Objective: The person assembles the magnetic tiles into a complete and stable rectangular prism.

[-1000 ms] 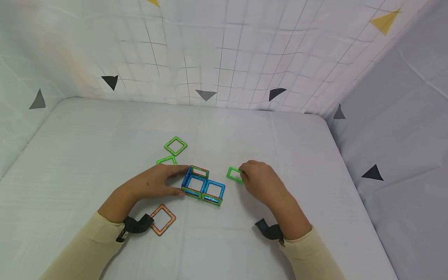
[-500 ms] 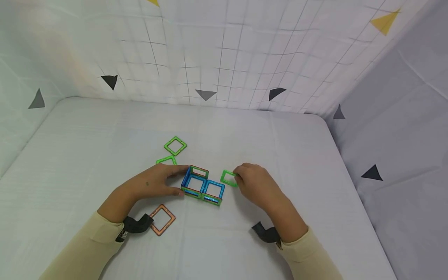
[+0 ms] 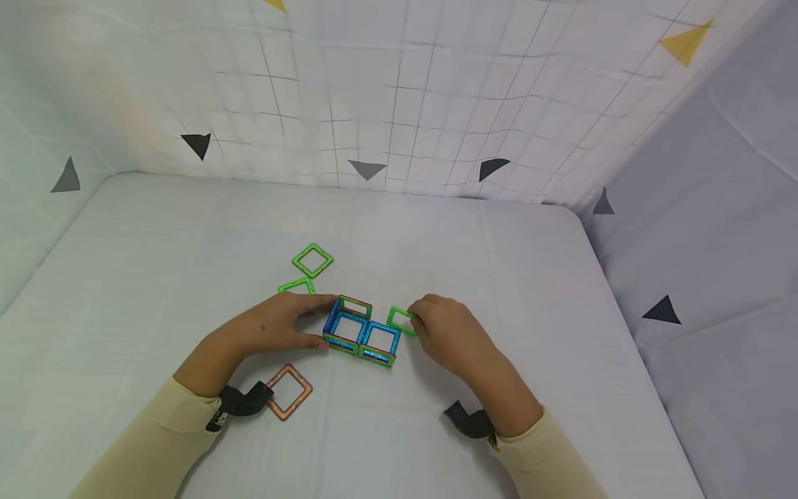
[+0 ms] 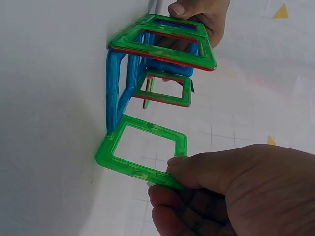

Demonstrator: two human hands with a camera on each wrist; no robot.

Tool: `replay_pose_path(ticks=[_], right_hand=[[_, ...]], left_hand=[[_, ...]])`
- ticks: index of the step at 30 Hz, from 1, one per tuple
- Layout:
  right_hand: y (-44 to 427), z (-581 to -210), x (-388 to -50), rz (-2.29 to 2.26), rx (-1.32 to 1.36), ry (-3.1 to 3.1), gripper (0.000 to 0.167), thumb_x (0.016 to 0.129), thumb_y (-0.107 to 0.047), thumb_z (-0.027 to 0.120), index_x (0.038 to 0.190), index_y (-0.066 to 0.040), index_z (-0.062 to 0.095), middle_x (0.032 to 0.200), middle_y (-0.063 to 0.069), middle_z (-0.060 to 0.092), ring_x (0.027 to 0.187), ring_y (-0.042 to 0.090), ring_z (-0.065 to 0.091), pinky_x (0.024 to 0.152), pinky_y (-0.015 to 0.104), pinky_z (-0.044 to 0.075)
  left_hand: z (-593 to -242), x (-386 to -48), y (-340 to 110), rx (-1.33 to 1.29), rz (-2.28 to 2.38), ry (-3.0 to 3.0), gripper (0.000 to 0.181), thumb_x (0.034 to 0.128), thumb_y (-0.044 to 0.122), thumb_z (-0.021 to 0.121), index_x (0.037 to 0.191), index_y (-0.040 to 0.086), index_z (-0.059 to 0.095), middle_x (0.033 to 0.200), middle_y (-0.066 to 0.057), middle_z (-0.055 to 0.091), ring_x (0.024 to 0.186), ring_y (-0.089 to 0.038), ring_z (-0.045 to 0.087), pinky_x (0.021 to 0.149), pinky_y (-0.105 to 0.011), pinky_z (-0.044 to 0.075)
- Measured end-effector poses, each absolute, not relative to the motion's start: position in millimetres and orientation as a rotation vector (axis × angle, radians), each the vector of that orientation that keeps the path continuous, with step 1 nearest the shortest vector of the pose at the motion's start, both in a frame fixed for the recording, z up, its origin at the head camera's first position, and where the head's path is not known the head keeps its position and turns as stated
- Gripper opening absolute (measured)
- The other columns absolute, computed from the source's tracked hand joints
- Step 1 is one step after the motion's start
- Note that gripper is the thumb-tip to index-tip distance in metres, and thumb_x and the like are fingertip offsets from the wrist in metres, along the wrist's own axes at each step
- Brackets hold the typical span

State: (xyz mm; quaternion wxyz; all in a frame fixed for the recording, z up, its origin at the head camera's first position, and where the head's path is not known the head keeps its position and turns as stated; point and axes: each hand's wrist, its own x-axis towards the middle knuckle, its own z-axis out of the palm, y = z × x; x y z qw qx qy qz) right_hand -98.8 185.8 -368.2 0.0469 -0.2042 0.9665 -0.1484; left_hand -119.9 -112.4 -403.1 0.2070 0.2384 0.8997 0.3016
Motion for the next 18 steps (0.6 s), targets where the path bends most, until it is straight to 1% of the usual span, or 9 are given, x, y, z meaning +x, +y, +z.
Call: replay_pose_path(ticks=[2, 8, 12, 18], right_hand=[[185.1, -369.6, -98.4, -0.455, -0.644, 2.957, 0.018, 0.091, -0.007, 0.070, 0.109, -0.006, 0.074, 0.101, 0.004, 0.073, 0.096, 0.020, 0.069, 0.086, 0.038, 0.059], [181.0, -372.1, -96.2, -0.482, -0.697, 2.974, 0.019, 0.091, -0.007, 0.071, 0.110, -0.006, 0.073, 0.099, 0.003, 0.073, 0.094, 0.018, 0.068, 0.084, 0.036, 0.059], [178.4, -374.2, -94.9, -0.501, -0.741, 2.995, 0.019, 0.091, -0.006, 0.071, 0.109, -0.007, 0.073, 0.097, 0.001, 0.072, 0.091, 0.017, 0.068, 0.082, 0.034, 0.059], [175.4, -378.0, -94.2, -0.514, -0.760, 3.010, 0.018, 0.092, -0.008, 0.070, 0.111, -0.008, 0.073, 0.100, 0.000, 0.072, 0.093, 0.016, 0.068, 0.084, 0.033, 0.059]], left_hand=[[-403.6, -119.7, -112.4, 0.670, 0.840, 2.509, 0.080, 0.0813, 0.037, 0.082, 0.150, 0.019, 0.046, 0.149, 0.004, 0.051, 0.140, -0.016, 0.045, 0.115, -0.039, 0.038], [-404.2, -118.9, -111.4, 0.628, 0.839, 2.506, 0.080, 0.0807, 0.037, 0.083, 0.150, 0.021, 0.046, 0.149, 0.006, 0.050, 0.140, -0.012, 0.043, 0.116, -0.037, 0.037], [-404.2, -118.1, -110.9, 0.631, 0.841, 2.514, 0.080, 0.0809, 0.036, 0.083, 0.150, 0.020, 0.046, 0.149, 0.006, 0.050, 0.140, -0.013, 0.044, 0.116, -0.038, 0.038], [-403.3, -118.3, -110.6, 0.634, 0.828, 2.520, 0.080, 0.0812, 0.036, 0.083, 0.150, 0.020, 0.046, 0.150, 0.005, 0.050, 0.140, -0.014, 0.043, 0.116, -0.039, 0.037]])
